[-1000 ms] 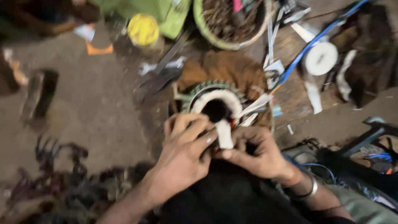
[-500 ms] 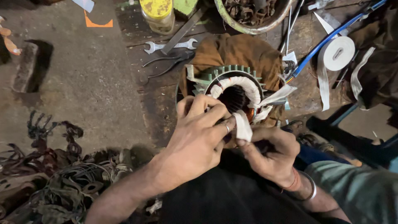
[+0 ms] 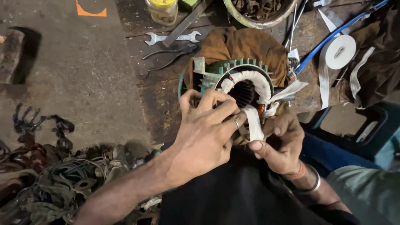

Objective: The person inserts folded white insulating paper sleeves into the slots of an electric motor stator, pressing each one down by hand. They then tie cloth strips around the stator windings and continue fitting and pressing insulation pieces into the slots around the stator.

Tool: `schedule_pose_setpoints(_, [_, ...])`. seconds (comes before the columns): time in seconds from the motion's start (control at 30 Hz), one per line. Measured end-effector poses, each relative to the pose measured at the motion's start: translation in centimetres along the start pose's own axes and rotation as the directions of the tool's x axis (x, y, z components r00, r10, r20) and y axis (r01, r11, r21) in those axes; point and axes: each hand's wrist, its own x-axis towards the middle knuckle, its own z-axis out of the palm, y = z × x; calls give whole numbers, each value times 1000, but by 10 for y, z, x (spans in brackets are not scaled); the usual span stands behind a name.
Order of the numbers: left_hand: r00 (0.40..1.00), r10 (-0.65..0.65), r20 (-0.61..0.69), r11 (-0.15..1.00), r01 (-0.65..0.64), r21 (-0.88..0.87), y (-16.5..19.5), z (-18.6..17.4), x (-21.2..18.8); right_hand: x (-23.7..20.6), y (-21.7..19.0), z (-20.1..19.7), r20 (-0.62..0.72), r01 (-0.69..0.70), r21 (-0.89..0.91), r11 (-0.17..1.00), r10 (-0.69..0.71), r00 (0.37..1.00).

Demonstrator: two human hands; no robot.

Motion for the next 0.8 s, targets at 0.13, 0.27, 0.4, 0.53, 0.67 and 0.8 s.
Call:
schedule_pose_setpoints(0.13, [1000, -13, -14, 1000, 12, -14, 1, 2, -1, 3, -7, 3, 33, 19, 132, 991, -24, 999])
schedule_pose_setpoints(0.27, [999, -36, 27, 998, 38, -56, 1, -1, 1, 16, -19, 3, 32, 52, 94, 994, -55, 998])
schedule_pose_setpoints(0.4, [1000, -4, 26, 997, 6, -83, 1, -7, 1, 30, -32, 1, 8, 43, -24, 999, -43, 999])
schedule_pose_setpoints(0.53, [1000, 19, 21, 999, -18, -49, 2, -8, 1, 40, -37, 2, -7, 20, -37, 999, -21, 1000])
schedule_pose_setpoints(0.67, [1000, 15, -16, 1000, -15, -13, 2, -5, 4, 42, -36, 2, -45, 31, -70, 997, -34, 998])
schedule_pose_setpoints(0.8, [999, -4, -41, 1000, 3, -31, 3, -4, 5, 38, -34, 0, -74, 36, -139, 990, -47, 996])
